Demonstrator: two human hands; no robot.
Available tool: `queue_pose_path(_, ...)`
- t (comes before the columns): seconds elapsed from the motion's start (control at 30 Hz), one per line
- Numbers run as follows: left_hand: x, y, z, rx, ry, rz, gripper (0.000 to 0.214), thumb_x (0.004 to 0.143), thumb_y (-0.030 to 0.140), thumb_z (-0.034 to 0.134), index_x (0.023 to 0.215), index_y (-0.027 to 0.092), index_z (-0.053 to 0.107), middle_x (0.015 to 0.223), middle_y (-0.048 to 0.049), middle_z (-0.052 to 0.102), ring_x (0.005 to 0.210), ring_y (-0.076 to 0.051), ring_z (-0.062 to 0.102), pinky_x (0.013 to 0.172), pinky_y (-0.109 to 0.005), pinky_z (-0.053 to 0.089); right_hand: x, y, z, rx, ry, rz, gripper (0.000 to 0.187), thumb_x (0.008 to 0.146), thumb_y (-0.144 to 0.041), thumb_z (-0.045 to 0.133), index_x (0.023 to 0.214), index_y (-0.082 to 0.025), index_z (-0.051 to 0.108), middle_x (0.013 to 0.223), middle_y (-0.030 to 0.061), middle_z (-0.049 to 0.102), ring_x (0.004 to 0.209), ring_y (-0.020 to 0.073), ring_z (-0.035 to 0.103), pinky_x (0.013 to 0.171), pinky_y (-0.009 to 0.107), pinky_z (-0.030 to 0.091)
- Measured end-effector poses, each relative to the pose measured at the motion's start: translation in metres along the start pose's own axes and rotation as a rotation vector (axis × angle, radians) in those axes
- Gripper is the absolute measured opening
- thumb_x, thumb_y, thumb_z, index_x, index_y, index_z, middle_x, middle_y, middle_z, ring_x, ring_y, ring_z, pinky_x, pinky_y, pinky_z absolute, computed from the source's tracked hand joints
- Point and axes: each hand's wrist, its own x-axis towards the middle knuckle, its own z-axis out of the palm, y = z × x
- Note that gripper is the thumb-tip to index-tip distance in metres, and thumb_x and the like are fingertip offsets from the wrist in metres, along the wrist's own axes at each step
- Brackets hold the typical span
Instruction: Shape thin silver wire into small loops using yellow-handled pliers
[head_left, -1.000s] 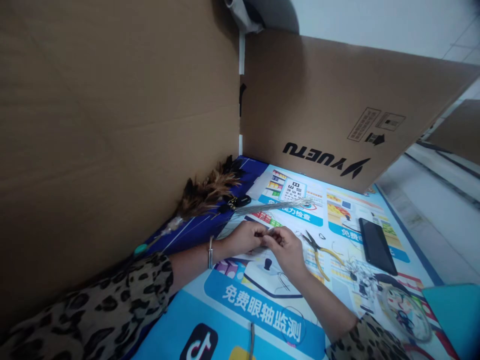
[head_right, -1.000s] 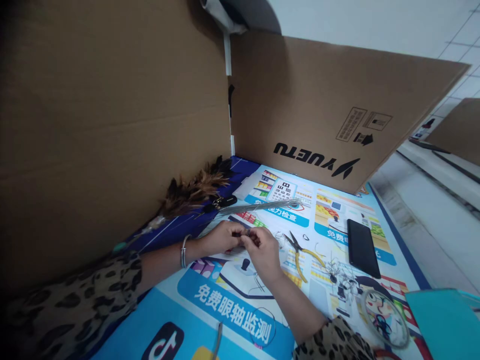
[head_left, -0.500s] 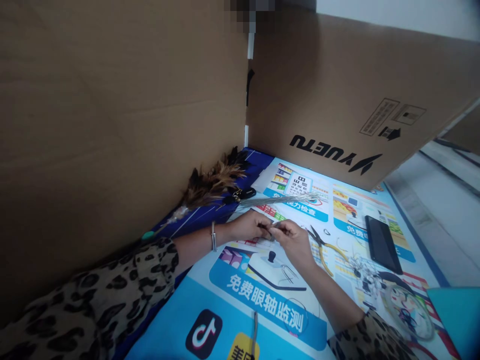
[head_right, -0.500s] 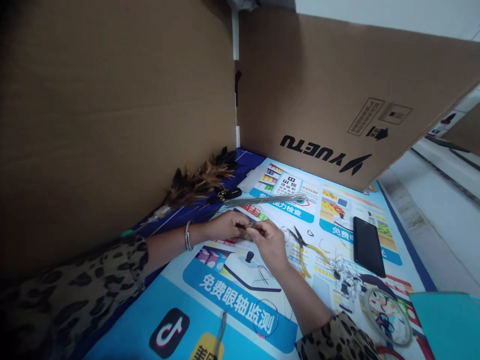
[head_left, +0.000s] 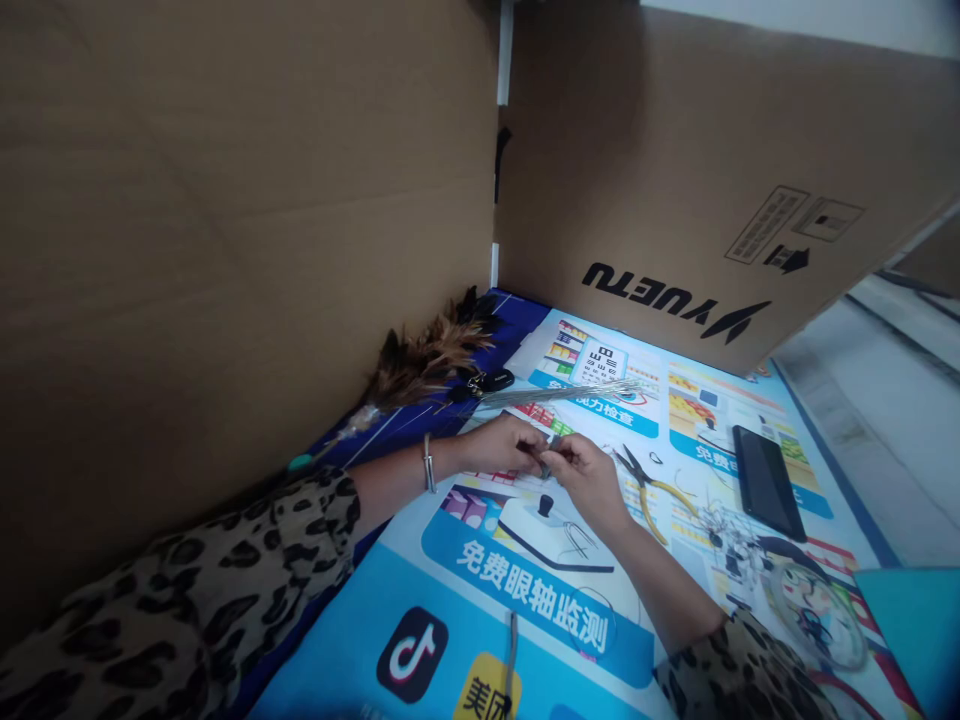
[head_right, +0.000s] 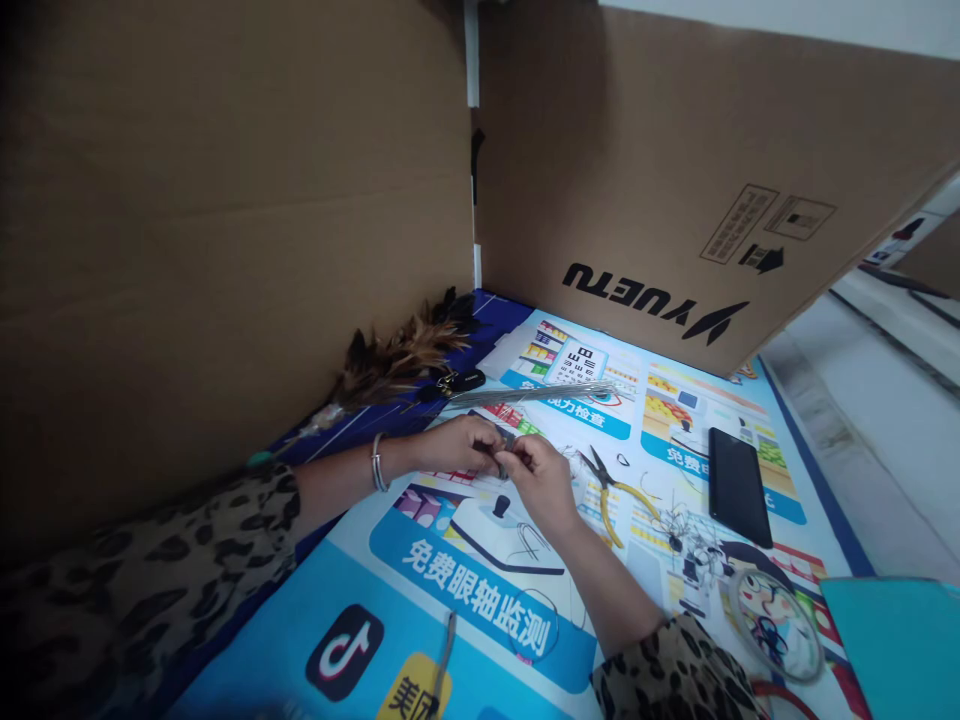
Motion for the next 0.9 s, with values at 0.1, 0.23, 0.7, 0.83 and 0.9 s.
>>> queue_pose_path(0.1,-0.001,0.0,0.001,0.027,0.026,0.022,0.021,0.072,0.027,0.059,0.058,0.012,0.054,0.053,0.0042,0.044,0.051,-0.007,0.039,0.048,-0.018,0.029,-0.001,-0.001,-0.001,-0.014,-0.007,-0.01,0.019,0.078,-0.036,0.057,0.068,-0.019,0.053,0.061,-0.0035,0.049,0.058,0.0107,0.044,0.054,0.021,0.035)
queue_pose_path(0.23,0.0,-0.001,0.002,0.121,0.038,0.041,0.029,0.076,0.027,0.056,0.052,0.012,0.049,0.05,0.0037,0.043,0.05,-0.007,0.038,0.048,-0.019,0.027,-0.002,0.0,0.0,-0.045,0.004,-0.019,0.019,0.079,-0.035,0.055,0.069,-0.02,0.053,0.062,-0.0032,0.049,0.059,0.0106,0.044,0.054,0.021,0.036)
queue_pose_path(0.7,-0.002,0.004,0.014,0.553,0.184,0.136,0.023,0.076,0.022,0.055,0.055,0.014,0.052,0.06,-0.0014,0.053,0.064,-0.013,0.047,0.065,-0.024,0.032,-0.008,-0.005,-0.001,-0.252,0.045,-0.088,0.02,0.083,-0.032,0.051,0.067,-0.021,0.05,0.062,-0.0022,0.05,0.058,0.0118,0.045,0.053,0.023,0.034)
queue_pose_path(0.83,-0.002,0.002,0.016,0.487,0.184,0.097,0.022,0.075,0.022,0.055,0.055,0.014,0.05,0.058,0.0002,0.05,0.061,-0.012,0.046,0.059,-0.022,0.03,-0.009,-0.006,0.0,-0.246,0.062,-0.138,0.018,0.083,-0.028,0.051,0.066,-0.021,0.05,0.065,-0.0013,0.051,0.061,0.0123,0.047,0.057,0.024,0.036)
queue_pose_path(0.9,-0.001,0.001,0.017,0.426,0.181,0.062,0.022,0.074,0.022,0.055,0.055,0.014,0.049,0.058,0.0014,0.047,0.058,-0.01,0.043,0.055,-0.021,0.028,-0.009,-0.007,0.0,-0.211,0.058,-0.172,0.016,0.083,-0.025,0.051,0.068,-0.02,0.051,0.069,-0.0004,0.052,0.065,0.0129,0.05,0.061,0.024,0.038)
